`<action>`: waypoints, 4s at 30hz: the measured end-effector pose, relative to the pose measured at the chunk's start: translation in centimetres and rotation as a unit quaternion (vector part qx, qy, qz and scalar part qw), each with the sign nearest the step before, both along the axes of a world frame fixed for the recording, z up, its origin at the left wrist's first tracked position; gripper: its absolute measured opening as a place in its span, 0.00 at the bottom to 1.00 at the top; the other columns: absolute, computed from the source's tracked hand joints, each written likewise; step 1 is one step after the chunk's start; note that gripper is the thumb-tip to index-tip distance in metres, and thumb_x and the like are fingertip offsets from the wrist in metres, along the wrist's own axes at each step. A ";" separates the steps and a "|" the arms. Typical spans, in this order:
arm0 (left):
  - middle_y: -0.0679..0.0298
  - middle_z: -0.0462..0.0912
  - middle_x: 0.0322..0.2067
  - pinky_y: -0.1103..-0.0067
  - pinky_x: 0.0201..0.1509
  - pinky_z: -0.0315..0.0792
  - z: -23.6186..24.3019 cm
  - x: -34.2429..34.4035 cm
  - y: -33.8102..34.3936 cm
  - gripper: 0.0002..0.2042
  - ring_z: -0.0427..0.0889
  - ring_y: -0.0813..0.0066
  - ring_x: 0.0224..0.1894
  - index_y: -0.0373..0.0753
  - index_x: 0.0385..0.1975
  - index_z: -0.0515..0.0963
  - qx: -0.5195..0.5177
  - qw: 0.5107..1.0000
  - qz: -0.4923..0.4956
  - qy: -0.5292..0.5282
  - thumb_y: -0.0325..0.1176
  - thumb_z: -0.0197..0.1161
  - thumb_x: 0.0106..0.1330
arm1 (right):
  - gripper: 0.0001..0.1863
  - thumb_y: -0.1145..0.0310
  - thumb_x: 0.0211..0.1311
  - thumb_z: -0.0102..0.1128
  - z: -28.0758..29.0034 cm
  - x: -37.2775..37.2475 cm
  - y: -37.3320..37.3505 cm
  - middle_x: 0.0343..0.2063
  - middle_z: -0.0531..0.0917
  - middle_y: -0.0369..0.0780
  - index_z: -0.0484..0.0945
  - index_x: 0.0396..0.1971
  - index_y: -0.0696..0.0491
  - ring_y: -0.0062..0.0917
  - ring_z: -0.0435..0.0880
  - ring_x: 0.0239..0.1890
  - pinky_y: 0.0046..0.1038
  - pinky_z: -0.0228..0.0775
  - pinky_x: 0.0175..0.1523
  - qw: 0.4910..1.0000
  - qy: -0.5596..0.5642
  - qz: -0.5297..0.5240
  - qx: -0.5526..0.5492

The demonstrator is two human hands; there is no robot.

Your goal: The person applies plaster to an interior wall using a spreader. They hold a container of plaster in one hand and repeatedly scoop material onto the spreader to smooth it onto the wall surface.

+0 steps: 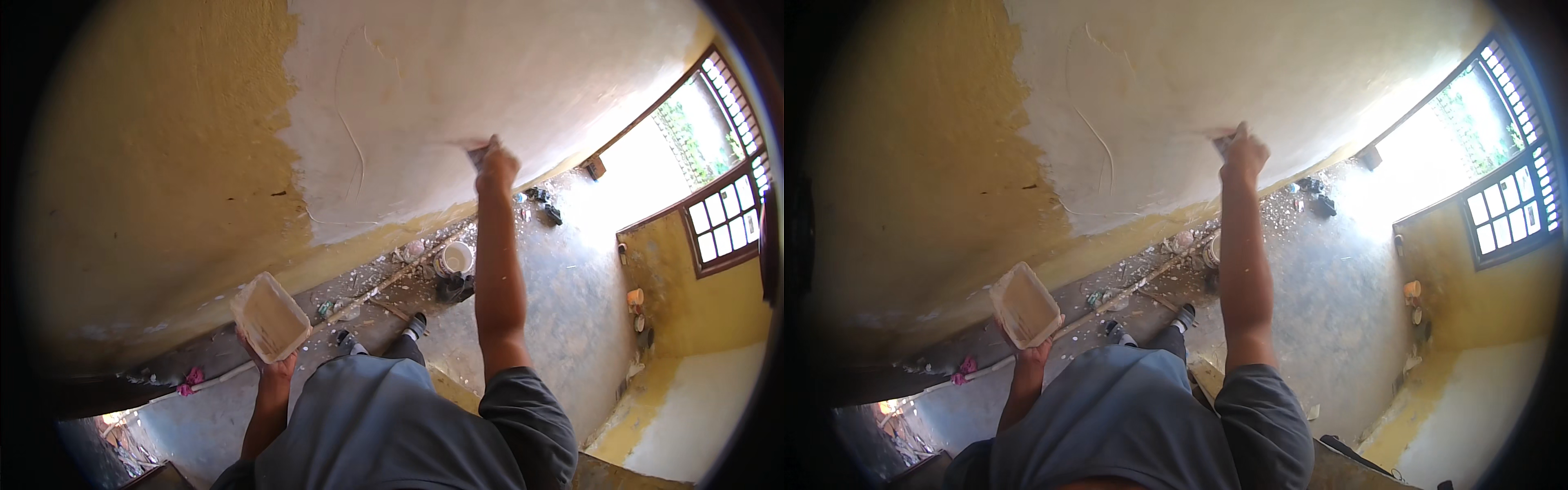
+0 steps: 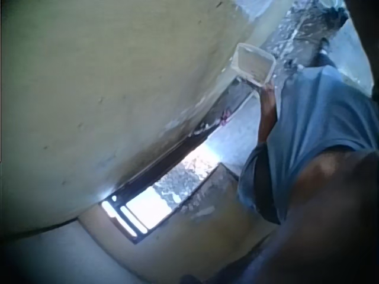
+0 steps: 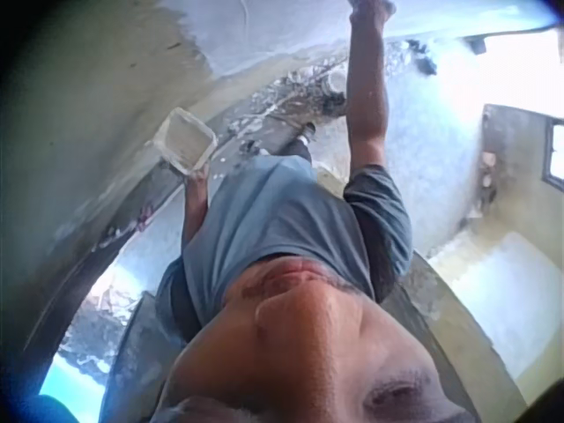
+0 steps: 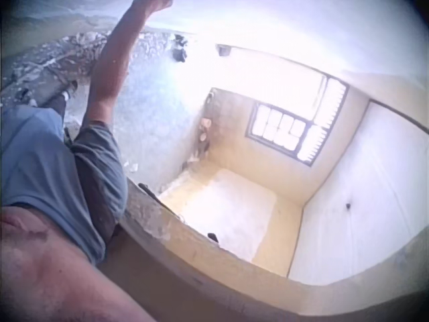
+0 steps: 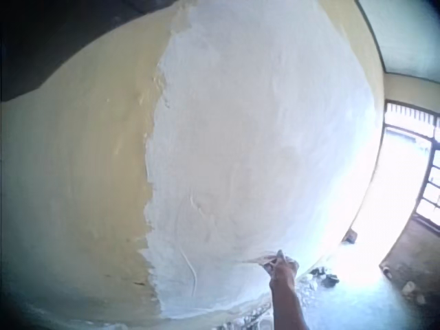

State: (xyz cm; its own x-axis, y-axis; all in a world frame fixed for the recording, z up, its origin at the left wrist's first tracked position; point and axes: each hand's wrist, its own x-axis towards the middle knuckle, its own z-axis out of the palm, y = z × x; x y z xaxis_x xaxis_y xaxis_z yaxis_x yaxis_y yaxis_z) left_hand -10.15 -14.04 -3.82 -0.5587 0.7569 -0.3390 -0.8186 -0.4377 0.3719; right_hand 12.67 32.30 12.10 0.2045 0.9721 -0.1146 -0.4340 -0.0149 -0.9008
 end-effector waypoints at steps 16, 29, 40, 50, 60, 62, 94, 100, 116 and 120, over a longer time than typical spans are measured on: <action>0.64 0.68 0.64 0.32 0.48 0.69 1.4 0.2 0.9 0.39 0.73 0.45 0.59 0.59 0.69 0.57 0.062 0.997 -0.042 0.012 0.71 0.52 0.59 | 0.16 0.76 0.61 0.56 10.2 -1.6 -1.5 0.42 0.85 0.46 0.81 0.49 0.56 0.33 0.86 0.42 0.31 0.81 0.47 0.715 -0.396 -0.383 0.430; 0.66 0.74 0.59 0.35 0.44 0.74 0.3 0.1 0.5 0.38 0.77 0.49 0.55 0.57 0.65 0.64 0.006 1.000 0.002 -0.010 0.70 0.55 0.57 | 0.10 0.80 0.54 0.56 6.6 0.5 2.5 0.37 0.79 0.42 0.76 0.38 0.61 0.25 0.78 0.36 0.34 0.76 0.38 0.989 0.006 -0.111 0.097; 0.65 0.74 0.59 0.35 0.42 0.74 1.9 0.9 0.2 0.37 0.77 0.46 0.55 0.58 0.65 0.64 0.008 1.000 0.004 0.006 0.70 0.55 0.57 | 0.10 0.72 0.51 0.60 14.9 -5.5 -2.3 0.32 0.83 0.47 0.78 0.33 0.59 0.41 0.82 0.31 0.39 0.73 0.44 0.873 -0.356 -0.174 0.284; 0.66 0.73 0.60 0.42 0.49 0.76 0.6 0.8 0.7 0.36 0.77 0.52 0.56 0.56 0.66 0.64 0.071 0.997 0.015 0.026 0.68 0.53 0.61 | 0.21 0.75 0.53 0.67 10.3 -5.4 -7.1 0.46 0.85 0.38 0.83 0.49 0.45 0.32 0.86 0.46 0.33 0.81 0.48 0.592 -0.399 -0.093 0.694; 0.64 0.70 0.63 0.51 0.62 0.69 2.4 3.1 3.1 0.36 0.71 0.58 0.63 0.51 0.68 0.62 0.066 0.997 0.042 0.026 0.65 0.51 0.64 | 0.14 0.79 0.51 0.60 24.5 -10.3 -9.4 0.35 0.85 0.44 0.81 0.40 0.53 0.41 0.83 0.38 0.34 0.77 0.46 0.482 -0.406 -0.092 0.771; 0.65 0.70 0.63 0.52 0.63 0.68 1.5 3.6 3.1 0.36 0.71 0.58 0.63 0.51 0.68 0.61 0.055 0.996 0.071 0.010 0.65 0.51 0.64 | 0.16 0.72 0.53 0.67 19.3 -10.4 -9.6 0.34 0.85 0.34 0.83 0.42 0.41 0.35 0.83 0.38 0.31 0.77 0.43 0.458 -0.529 -0.099 0.708; 0.68 0.70 0.62 0.60 0.64 0.67 -0.8 8.1 -1.8 0.36 0.70 0.63 0.63 0.51 0.67 0.62 -0.061 0.983 0.169 0.029 0.66 0.50 0.64 | 0.29 0.78 0.58 0.52 -46.7 -9.5 -13.7 0.57 0.75 0.51 0.68 0.63 0.51 0.45 0.74 0.59 0.39 0.68 0.60 0.889 -0.403 0.218 0.012; 0.67 0.71 0.62 0.59 0.61 0.70 -0.8 8.7 -2.2 0.36 0.72 0.62 0.61 0.50 0.66 0.63 -0.050 0.987 0.152 0.018 0.65 0.52 0.63 | 0.20 0.77 0.59 0.54 -38.9 -14.3 -19.1 0.38 0.80 0.40 0.73 0.53 0.58 0.32 0.80 0.39 0.37 0.76 0.44 0.845 0.295 0.295 -0.335; 0.66 0.73 0.60 0.57 0.61 0.70 -0.2 8.4 -1.6 0.36 0.74 0.61 0.60 0.50 0.65 0.65 -0.017 0.989 0.146 -0.025 0.65 0.54 0.62 | 0.27 0.80 0.60 0.50 -28.8 -18.6 -15.9 0.39 0.78 0.41 0.66 0.61 0.52 0.33 0.77 0.43 0.46 0.71 0.54 0.875 0.256 0.280 -0.301; 0.67 0.72 0.61 0.55 0.62 0.69 0.4 9.1 -1.7 0.36 0.73 0.61 0.61 0.51 0.65 0.65 -0.002 0.985 0.171 -0.027 0.66 0.54 0.62 | 0.20 0.80 0.57 0.49 -23.9 -14.6 -19.4 0.46 0.76 0.40 0.68 0.51 0.52 0.34 0.79 0.43 0.44 0.76 0.48 0.886 0.261 0.354 -0.145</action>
